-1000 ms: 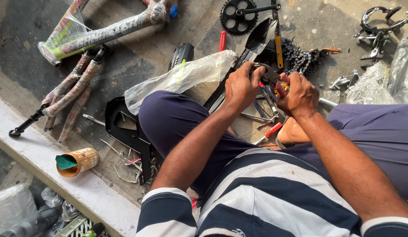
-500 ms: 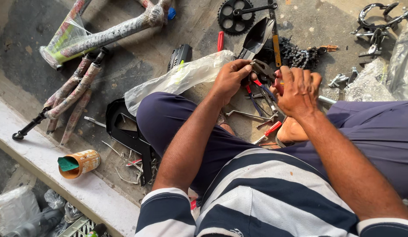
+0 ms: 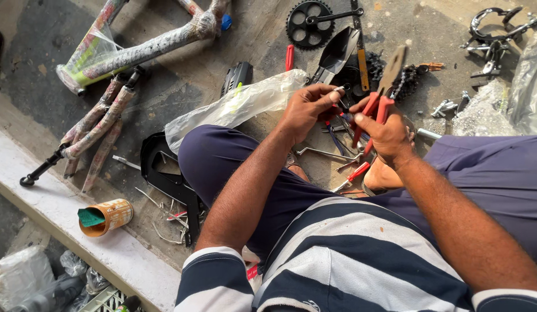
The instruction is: The person sits on the ground and uses pliers to manipulate a small metal clip on a black plastic bicycle mudguard. They repeatedly attempt to secure the clip, adjusting its position and using the pliers to squeeze it into place.
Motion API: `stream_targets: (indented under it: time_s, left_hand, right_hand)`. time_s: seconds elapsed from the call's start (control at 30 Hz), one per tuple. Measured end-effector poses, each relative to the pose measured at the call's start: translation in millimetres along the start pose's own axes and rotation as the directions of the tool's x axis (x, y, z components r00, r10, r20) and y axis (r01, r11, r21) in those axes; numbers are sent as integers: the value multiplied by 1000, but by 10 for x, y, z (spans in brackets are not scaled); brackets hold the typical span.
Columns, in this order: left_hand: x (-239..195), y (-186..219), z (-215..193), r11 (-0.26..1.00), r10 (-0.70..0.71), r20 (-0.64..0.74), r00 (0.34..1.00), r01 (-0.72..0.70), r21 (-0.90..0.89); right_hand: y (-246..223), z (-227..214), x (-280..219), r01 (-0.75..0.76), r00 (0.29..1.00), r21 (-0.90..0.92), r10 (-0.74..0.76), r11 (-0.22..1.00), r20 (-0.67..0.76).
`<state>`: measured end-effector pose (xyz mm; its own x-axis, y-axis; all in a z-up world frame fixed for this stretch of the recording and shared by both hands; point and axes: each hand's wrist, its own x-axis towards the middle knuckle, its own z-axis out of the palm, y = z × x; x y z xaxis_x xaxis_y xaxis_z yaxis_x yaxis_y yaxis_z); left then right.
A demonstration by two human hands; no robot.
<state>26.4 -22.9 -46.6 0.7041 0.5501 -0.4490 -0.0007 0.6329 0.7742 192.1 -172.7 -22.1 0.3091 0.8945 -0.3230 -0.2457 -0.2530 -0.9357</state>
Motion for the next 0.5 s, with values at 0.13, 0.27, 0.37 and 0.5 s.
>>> stream_targets:
  time_s: [0.13, 0.27, 0.37, 0.5]
  left_hand:
    - [-22, -86, 68, 1000, 3, 69, 998, -4, 20]
    - [-61, -49, 128, 998, -32, 44, 999, 29, 57]
    - [-71, -23, 140, 992, 36, 71, 997, -45, 119]
    - [-99, 70, 119, 934, 284, 99, 954, -299, 198]
  right_hand:
    - [-123, 70, -5, -1, 999, 160, 10, 987, -52]
    - [-136, 65, -6, 20, 998, 44, -18, 999, -52]
    - [-125, 33, 15, -33, 999, 137, 37, 990, -28]
    - [-181, 2, -12, -147, 989, -75, 148, 986, -5]
